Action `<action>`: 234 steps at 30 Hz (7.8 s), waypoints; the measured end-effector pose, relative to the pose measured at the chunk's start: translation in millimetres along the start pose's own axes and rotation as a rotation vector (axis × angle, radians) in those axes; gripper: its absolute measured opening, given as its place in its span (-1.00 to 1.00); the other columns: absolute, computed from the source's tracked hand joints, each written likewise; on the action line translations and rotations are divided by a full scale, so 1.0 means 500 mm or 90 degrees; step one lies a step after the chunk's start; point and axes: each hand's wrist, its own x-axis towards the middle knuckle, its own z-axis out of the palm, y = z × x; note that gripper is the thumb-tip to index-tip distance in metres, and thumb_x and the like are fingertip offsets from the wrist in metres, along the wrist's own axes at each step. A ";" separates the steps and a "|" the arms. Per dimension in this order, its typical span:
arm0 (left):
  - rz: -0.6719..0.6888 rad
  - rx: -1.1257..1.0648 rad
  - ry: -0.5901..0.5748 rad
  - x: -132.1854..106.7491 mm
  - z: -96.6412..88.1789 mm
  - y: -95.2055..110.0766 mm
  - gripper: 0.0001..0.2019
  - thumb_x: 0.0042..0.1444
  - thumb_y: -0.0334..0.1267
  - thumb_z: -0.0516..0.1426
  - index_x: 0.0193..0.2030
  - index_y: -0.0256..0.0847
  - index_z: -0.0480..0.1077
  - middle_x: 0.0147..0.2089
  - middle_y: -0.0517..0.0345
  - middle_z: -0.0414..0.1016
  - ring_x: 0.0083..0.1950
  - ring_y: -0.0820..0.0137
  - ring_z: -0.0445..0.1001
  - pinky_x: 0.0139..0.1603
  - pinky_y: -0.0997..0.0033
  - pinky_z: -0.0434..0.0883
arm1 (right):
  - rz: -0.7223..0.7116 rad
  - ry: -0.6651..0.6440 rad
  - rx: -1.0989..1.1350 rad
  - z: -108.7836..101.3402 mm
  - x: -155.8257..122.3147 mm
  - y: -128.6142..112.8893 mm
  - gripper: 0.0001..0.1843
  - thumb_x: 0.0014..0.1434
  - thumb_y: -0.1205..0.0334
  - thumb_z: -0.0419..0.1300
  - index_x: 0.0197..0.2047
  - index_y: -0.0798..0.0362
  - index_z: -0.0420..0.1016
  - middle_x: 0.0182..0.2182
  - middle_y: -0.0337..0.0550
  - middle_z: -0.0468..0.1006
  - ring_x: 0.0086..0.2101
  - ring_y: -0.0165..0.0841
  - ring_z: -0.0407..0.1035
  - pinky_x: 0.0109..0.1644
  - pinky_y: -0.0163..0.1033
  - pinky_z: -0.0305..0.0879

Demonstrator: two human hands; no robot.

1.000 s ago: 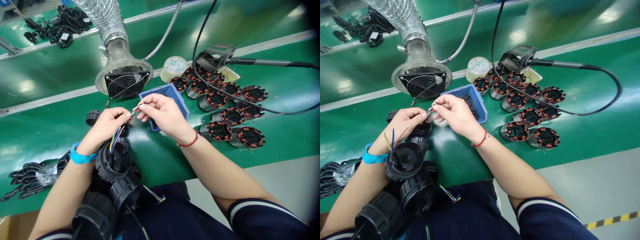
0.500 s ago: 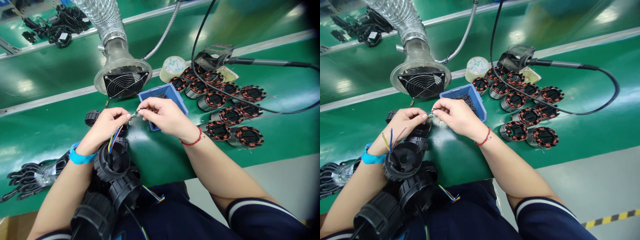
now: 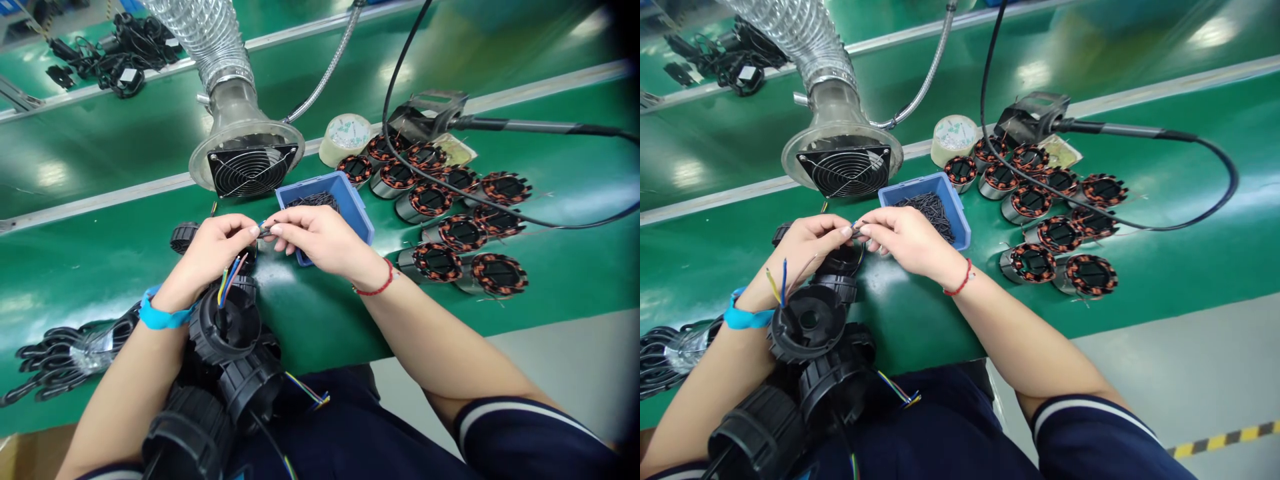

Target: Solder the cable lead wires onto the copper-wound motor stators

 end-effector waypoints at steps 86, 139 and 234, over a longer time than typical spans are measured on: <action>0.027 0.326 0.099 -0.016 -0.029 0.017 -0.82 0.10 -0.17 0.13 -0.34 -0.21 0.47 -0.44 0.18 0.46 -0.41 0.37 0.34 -0.35 0.39 0.22 | -0.072 0.027 -0.156 0.035 0.035 0.016 -0.77 0.17 0.31 0.18 -0.08 0.07 0.34 -0.26 -0.25 0.52 -0.42 -0.49 0.36 -0.24 -0.31 0.29; -0.077 0.068 -0.184 -0.029 0.010 0.033 -0.76 0.15 -0.16 0.11 -0.39 -0.32 0.43 -0.35 0.06 0.52 -0.30 0.40 0.42 -0.22 0.43 0.33 | -0.024 0.098 -0.163 -0.067 0.021 0.012 -0.91 0.11 0.33 0.24 -0.35 0.10 0.59 -0.38 -0.23 0.62 -0.39 -0.42 0.44 -0.20 -0.26 0.32; -0.075 0.081 -0.137 -0.019 0.007 0.024 -0.76 0.09 -0.10 0.12 -0.43 -0.26 0.32 -0.48 0.26 0.29 -0.44 0.51 0.16 -0.43 0.50 0.14 | -0.003 0.039 0.036 -0.011 0.014 0.020 -0.94 0.09 0.34 0.22 -0.31 0.11 0.50 -0.43 -0.25 0.53 -0.44 -0.48 0.37 -0.32 -0.35 0.30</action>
